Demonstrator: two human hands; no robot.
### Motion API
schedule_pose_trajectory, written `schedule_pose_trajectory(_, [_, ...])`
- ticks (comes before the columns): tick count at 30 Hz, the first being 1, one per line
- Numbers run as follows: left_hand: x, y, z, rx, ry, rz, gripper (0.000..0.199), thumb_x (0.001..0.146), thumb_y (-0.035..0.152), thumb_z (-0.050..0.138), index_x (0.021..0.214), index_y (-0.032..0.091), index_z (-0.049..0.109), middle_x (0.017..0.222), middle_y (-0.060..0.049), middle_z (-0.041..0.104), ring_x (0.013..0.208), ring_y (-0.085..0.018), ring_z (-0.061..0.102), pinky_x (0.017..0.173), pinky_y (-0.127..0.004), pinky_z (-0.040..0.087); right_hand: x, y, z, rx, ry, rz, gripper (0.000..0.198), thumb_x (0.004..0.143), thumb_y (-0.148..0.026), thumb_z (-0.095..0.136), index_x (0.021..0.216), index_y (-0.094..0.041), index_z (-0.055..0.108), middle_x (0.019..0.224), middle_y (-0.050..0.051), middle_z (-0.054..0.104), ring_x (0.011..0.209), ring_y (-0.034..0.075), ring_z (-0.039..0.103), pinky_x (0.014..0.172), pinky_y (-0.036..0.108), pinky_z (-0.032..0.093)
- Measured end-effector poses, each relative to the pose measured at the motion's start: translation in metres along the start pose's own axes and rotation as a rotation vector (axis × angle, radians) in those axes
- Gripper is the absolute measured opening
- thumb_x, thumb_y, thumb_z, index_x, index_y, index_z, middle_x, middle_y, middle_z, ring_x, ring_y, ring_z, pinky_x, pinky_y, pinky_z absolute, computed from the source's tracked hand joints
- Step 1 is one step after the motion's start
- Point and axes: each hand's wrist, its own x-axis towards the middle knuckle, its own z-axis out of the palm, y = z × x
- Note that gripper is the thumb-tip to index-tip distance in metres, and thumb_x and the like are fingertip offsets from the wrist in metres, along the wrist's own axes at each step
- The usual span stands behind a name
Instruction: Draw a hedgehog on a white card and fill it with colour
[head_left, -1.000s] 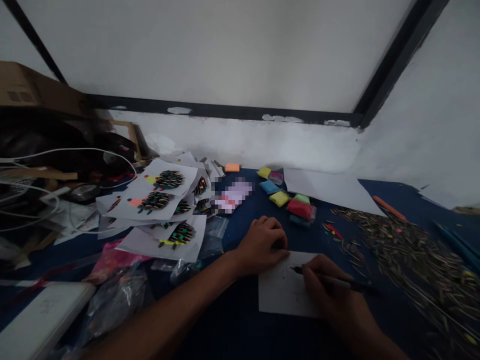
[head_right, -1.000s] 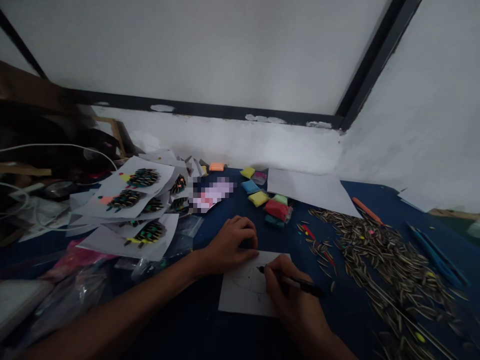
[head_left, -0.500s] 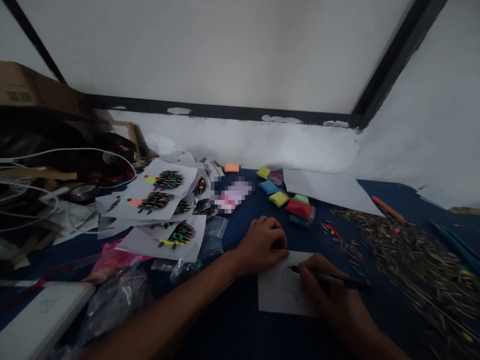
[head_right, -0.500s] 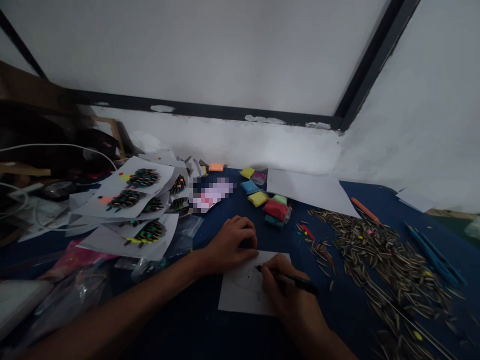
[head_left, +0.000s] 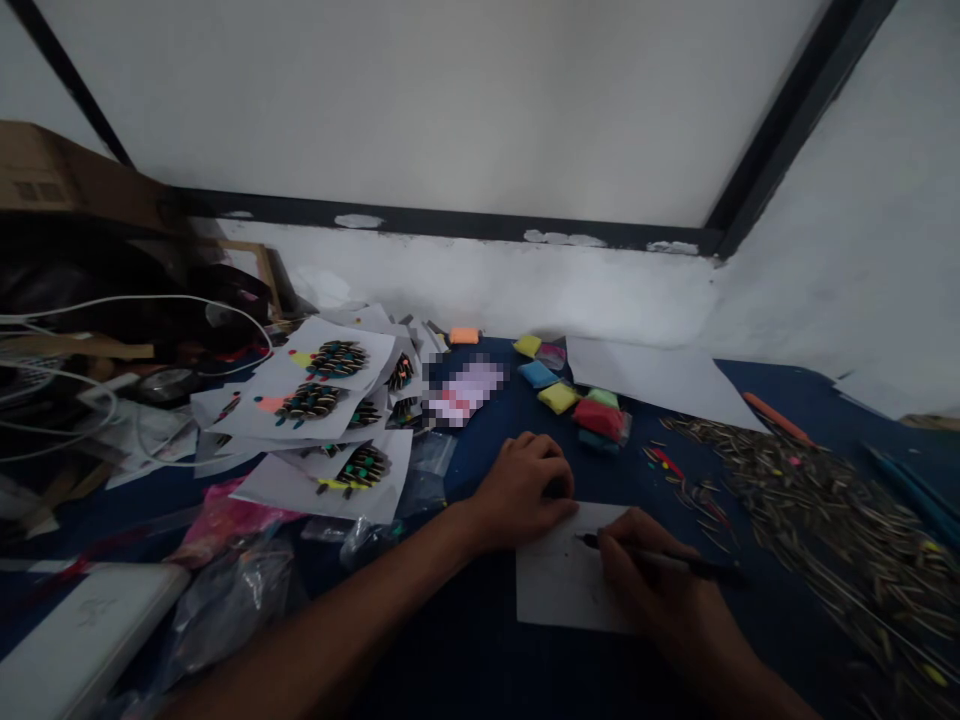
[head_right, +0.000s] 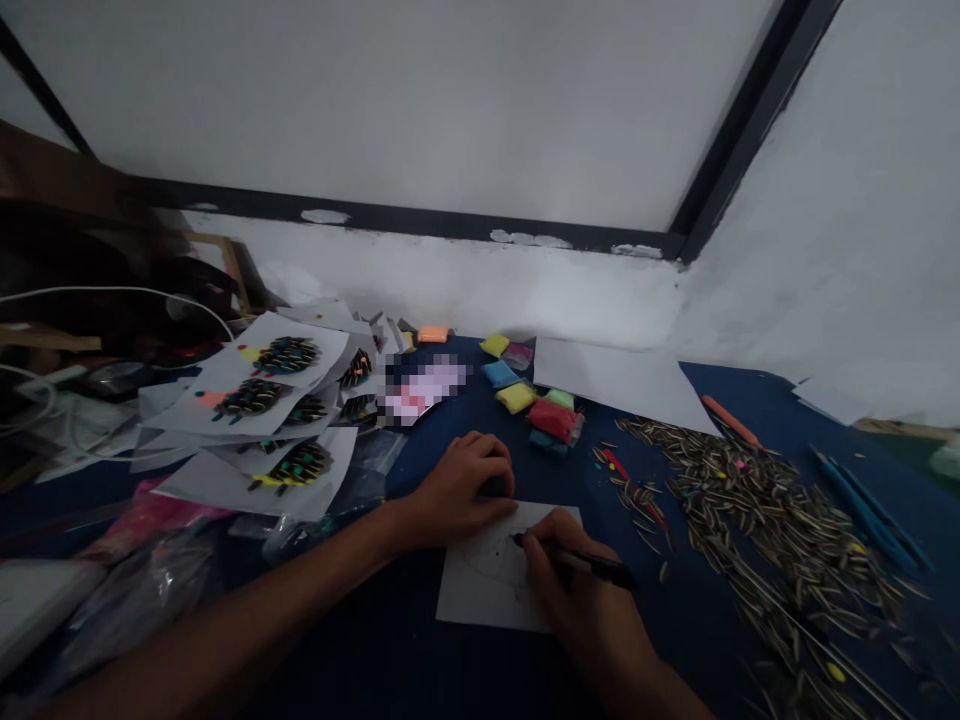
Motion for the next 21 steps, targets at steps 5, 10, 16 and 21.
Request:
schedule_pose_trajectory(5, [0.0004, 0.0021, -0.0019, 0.004, -0.019, -0.015, 0.008, 0.074, 0.026, 0.068, 0.077, 0.02, 0.064, 0.1, -0.003, 0.057, 0.099, -0.02, 0.05, 0.084, -0.037, 0.035, 0.0016, -0.0021, -0.0003, -0.005, 0.024, 0.0, 0.023, 0.086, -0.035, 0.043, 0.067, -0.023, 0.05, 0.056, -0.003, 0.054, 0.05, 0.013, 0.053, 0.046, 0.023, 0.041])
schedule_pose_trajectory(10, [-0.0002, 0.0026, -0.0026, 0.004, -0.017, -0.01, 0.008, 0.075, 0.027, 0.067, 0.077, 0.02, 0.064, 0.1, -0.003, 0.057, 0.1, -0.021, 0.05, 0.085, -0.037, 0.036, 0.0012, -0.0062, -0.0022, -0.013, 0.026, -0.022, 0.024, 0.085, -0.033, 0.042, 0.064, -0.024, 0.048, 0.053, -0.004, 0.051, 0.048, 0.013, 0.052, 0.044, 0.022, 0.04])
schedule_pose_trajectory(16, [-0.0008, 0.0025, -0.0025, 0.004, -0.018, -0.008, 0.008, 0.075, 0.027, 0.066, 0.076, 0.019, 0.063, 0.1, -0.003, 0.058, 0.099, -0.021, 0.05, 0.085, -0.037, 0.036, -0.0019, -0.0015, -0.003, -0.049, 0.062, -0.006, 0.024, 0.088, -0.034, 0.042, 0.069, -0.024, 0.05, 0.059, -0.002, 0.054, 0.052, 0.013, 0.055, 0.045, 0.022, 0.041])
schedule_pose_trajectory(21, [-0.0006, 0.003, -0.0025, 0.019, -0.023, -0.007, 0.009, 0.075, 0.027, 0.067, 0.077, 0.02, 0.063, 0.099, -0.003, 0.057, 0.099, -0.02, 0.05, 0.084, -0.036, 0.036, -0.0005, 0.0002, -0.0015, -0.084, 0.077, 0.003, 0.023, 0.088, -0.035, 0.042, 0.069, -0.023, 0.049, 0.061, -0.002, 0.054, 0.054, 0.014, 0.056, 0.049, 0.024, 0.042])
